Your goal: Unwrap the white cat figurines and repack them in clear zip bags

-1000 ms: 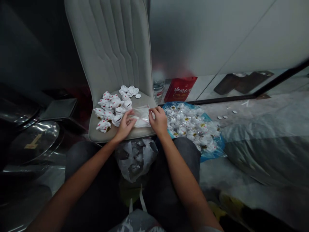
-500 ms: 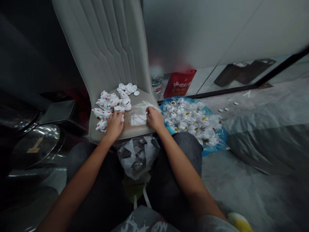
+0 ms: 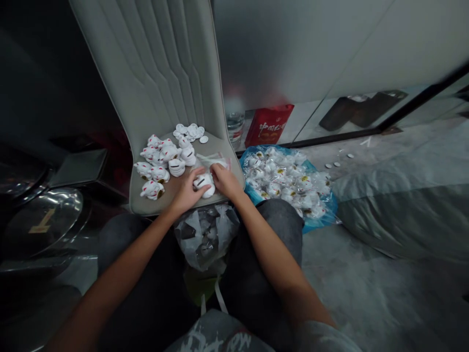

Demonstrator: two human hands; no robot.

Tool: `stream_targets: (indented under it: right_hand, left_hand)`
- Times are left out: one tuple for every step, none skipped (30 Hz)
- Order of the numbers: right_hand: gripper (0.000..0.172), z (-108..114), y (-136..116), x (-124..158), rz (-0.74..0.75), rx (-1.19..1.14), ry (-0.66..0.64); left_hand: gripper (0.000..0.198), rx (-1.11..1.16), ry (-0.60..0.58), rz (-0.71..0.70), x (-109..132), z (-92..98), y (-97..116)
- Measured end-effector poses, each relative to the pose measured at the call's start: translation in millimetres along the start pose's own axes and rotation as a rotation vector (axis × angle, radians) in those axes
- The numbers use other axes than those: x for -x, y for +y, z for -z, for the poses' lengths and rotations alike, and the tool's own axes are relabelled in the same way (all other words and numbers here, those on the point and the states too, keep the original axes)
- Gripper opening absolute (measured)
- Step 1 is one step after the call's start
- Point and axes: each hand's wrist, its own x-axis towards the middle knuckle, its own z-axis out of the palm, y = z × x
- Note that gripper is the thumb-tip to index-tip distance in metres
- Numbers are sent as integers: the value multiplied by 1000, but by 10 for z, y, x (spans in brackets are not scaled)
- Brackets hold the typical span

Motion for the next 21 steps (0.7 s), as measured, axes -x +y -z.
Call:
stream_targets:
  right_hand:
    - [17,3,-2,3,8,-29,5]
    - [16,9,-2,7,15,-53,8]
    - [16,16,-1,12,26,-71,6]
    - [16,26,-1,18,40,-82,-1]
    - [16,36,-2,25,54,-89,-8]
    - [17,46,-6,32,65,-92,-15]
    - [18,57,-13,40,70,-94,-20]
    - [20,66,-24,47,70,-93,-23]
    - [23,74,-38,52,63,-93,-20]
    - [26,80,-54,56,54,-92,-12]
    - [28,84,-72,58,45,-89,-1]
    - [29,87,-91,58,39,-84,13]
    - [30,90,-110,56,36,-78,28]
    - [29,92,-127,53,36,-71,43]
    - [28,94,-141,51,41,-65,55]
    - [27,96,-153,48,48,-61,60]
    - [26,99,-163,47,55,-60,60]
    - [25,101,-169,46,60,-59,56]
    - [25,103,-174,47,62,-58,52]
    - [25,103,-177,49,60,-57,49]
    - [26,102,-180,51,52,-58,52]
  left_hand:
    - [60,-17,18,-8,-13,-19,-14]
    - [64,-35,47,-13,-28,-33,-30]
    - [66,-57,77,-14,-44,-41,-47]
    - [67,-78,102,-10,-58,-46,-65]
    - [65,-95,120,-5,-70,-47,-83]
    - [63,-110,130,0,-79,-45,-99]
    - [61,-124,135,2,-85,-42,-114]
    - [59,-138,136,3,-88,-37,-125]
    - [57,-152,134,1,-88,-32,-132]
    - [56,-166,127,-5,-88,-26,-134]
    - [56,-183,117,-14,-87,-19,-131]
    - [56,-207,108,-25,-86,-13,-125]
    - [57,-241,103,-35,-86,-6,-116]
    - [58,-282,102,-45,-86,0,-106]
    - [59,-328,109,-52,-87,6,-97]
    - [60,-373,120,-56,-89,10,-90]
    - [62,-409,129,-57,-90,12,-86]
    - [62,-432,131,-55,-91,13,-84]
    - [61,-441,123,-50,-92,11,-83]
    - [59,-441,110,-46,-91,7,-84]
    - [58,-438,94,-45,-90,1,-84]
